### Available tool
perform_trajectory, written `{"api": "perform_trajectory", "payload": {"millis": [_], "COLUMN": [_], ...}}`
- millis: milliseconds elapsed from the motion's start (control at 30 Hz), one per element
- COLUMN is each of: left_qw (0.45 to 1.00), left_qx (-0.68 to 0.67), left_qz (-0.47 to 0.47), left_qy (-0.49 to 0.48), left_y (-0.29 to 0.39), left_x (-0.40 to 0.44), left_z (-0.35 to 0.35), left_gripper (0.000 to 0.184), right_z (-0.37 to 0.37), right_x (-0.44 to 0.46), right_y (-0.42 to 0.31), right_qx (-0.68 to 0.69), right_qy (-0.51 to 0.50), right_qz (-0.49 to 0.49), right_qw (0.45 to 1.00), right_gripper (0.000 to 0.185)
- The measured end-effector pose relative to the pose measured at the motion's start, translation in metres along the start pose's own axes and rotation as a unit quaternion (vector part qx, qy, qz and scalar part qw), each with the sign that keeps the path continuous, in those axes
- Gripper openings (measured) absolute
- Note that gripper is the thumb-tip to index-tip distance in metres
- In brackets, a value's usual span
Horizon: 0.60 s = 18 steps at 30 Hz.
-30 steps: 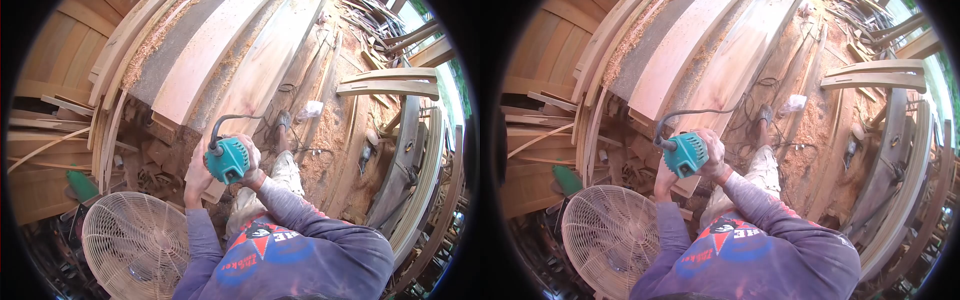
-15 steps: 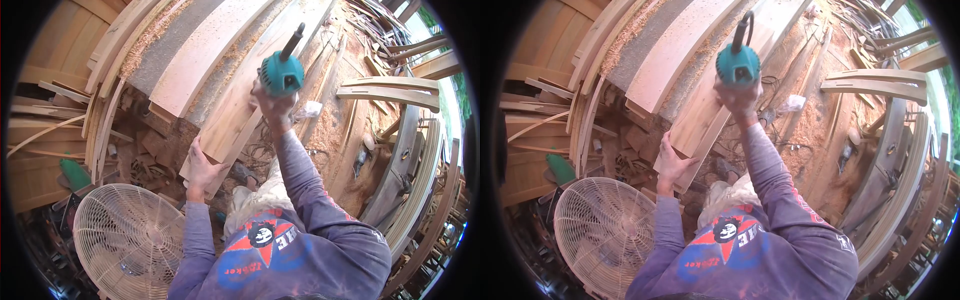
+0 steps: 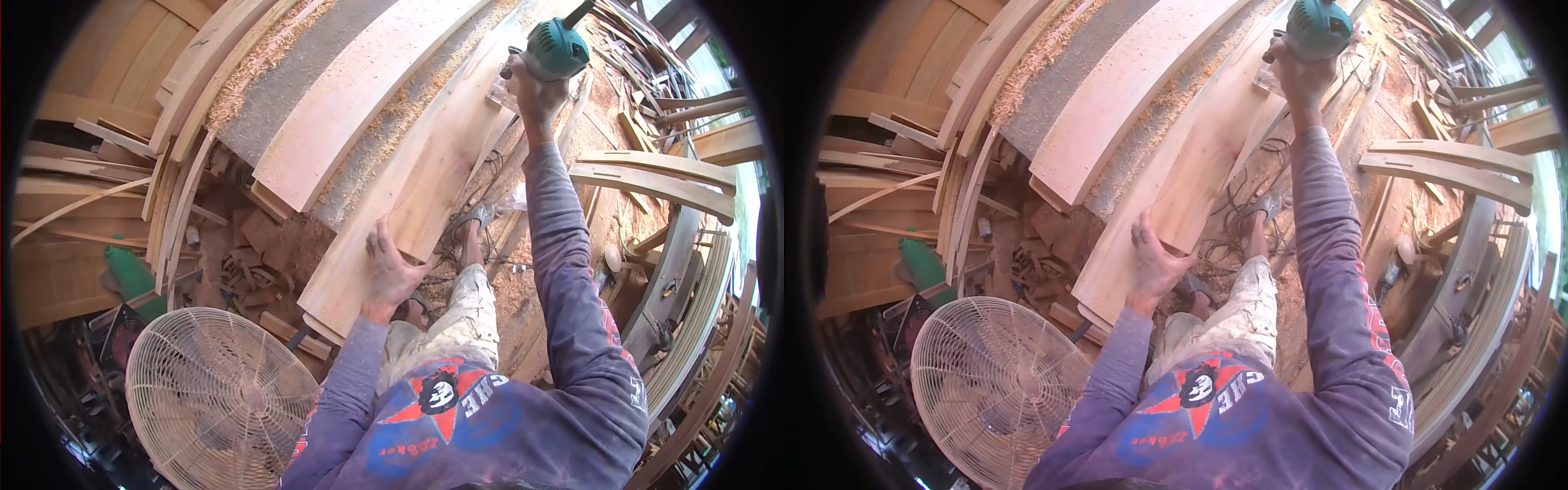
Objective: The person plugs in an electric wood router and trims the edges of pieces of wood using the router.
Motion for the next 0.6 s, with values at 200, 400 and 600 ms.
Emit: {"api": "perform_trajectory", "payload": {"millis": [200, 400, 600], "left_qw": [0.984, 0.891, 0.891], "left_qx": [-0.111, -0.383, -0.362], "left_qz": [0.048, -0.023, -0.012], "left_qy": [-0.131, -0.242, -0.274], "left_y": [-0.01, -0.077, -0.067], "left_x": [0.059, 0.076, 0.08], "left_z": [-0.009, -0.024, -0.034], "left_gripper": [0.098, 0.058, 0.046], "right_z": [-0.003, -0.02, -0.034], "right_x": [-0.026, -0.155, -0.263], "right_y": [0.024, -0.019, -0.045], "right_qx": [-0.003, -0.007, -0.049], "right_qy": [0.001, -0.008, -0.031], "right_qz": [-0.002, -0.021, -0.067], "right_qw": [1.0, 1.0, 0.996], "right_gripper": [0.036, 0.049, 0.057]}}
Point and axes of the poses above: each hand's wrist, its own x-axis towards the middle knuckle, its own z-axis out of the palm, y = z × x, the point moved 4 cm from there along x, towards the middle knuckle, and after that the axes turned 14 degrees about z, right-handed, at the moved point
